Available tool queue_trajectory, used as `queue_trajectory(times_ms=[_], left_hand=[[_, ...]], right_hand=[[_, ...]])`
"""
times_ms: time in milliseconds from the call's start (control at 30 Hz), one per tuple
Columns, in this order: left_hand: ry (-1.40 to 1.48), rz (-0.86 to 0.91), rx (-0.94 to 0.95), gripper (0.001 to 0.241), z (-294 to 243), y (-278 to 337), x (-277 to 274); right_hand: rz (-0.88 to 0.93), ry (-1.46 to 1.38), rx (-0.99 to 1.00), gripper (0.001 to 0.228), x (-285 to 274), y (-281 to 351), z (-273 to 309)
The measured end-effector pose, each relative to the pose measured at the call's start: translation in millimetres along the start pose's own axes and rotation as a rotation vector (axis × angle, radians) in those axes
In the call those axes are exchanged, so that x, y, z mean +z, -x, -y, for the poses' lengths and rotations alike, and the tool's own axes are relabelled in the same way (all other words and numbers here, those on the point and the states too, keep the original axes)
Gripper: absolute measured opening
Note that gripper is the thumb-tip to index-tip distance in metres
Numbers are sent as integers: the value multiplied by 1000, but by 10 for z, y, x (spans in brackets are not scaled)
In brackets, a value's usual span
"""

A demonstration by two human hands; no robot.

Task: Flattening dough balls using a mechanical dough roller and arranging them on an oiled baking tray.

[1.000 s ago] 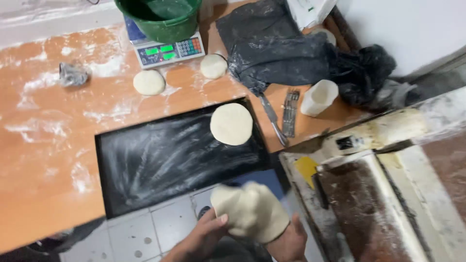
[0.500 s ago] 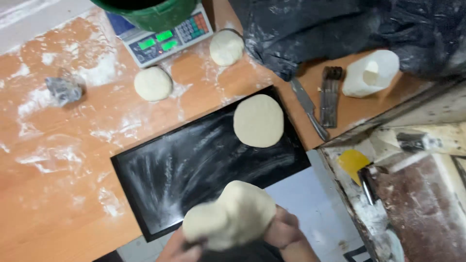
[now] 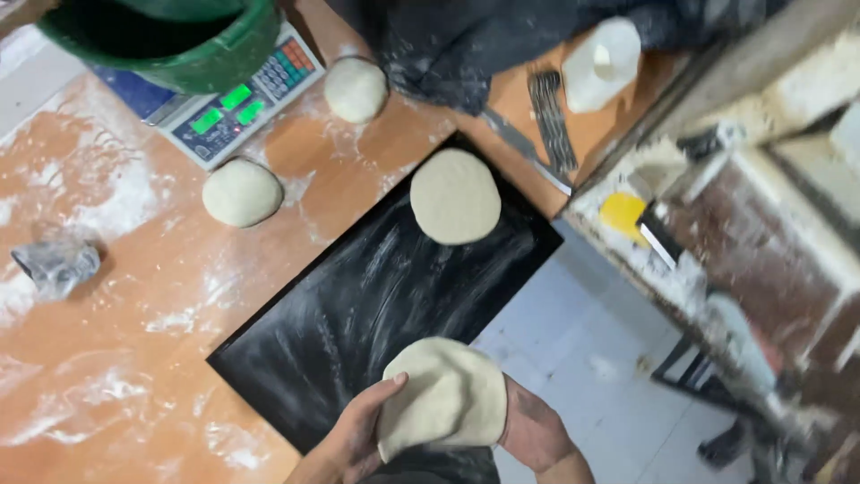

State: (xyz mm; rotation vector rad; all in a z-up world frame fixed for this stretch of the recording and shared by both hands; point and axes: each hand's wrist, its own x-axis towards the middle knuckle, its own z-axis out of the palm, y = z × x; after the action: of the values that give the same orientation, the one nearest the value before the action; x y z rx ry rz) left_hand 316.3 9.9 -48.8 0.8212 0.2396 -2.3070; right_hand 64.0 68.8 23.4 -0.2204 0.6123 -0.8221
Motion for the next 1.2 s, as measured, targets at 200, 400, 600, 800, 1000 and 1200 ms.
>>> queue_trajectory(times_ms=[200,400,600,800,1000,1200], left_hand=[[-37,-99,-75,68,-42,262,-545],[-321,-215,12,64,-202,-198,-843],[-564,-289,7,60,-588,-988,-656],[-632,-230,27,57,-957,-1747,-416],[-720,-290,-75,53,-1056,-2138,-523],[-634,-263,-129,58,-1152,-2033,-239]], right_hand=[[-129,-94,29,104,-880,-739,-294],[-190,22,-10,83,-1051,-1059,-588],[-377,15,-100,79,-1434,-1468,-506],[-512,85,-293,78,-1615,-1821,-133],[-674,107,-157,73,-1624,-2052,-99],[-585,-34,-218,74,-1482,-1965,123]])
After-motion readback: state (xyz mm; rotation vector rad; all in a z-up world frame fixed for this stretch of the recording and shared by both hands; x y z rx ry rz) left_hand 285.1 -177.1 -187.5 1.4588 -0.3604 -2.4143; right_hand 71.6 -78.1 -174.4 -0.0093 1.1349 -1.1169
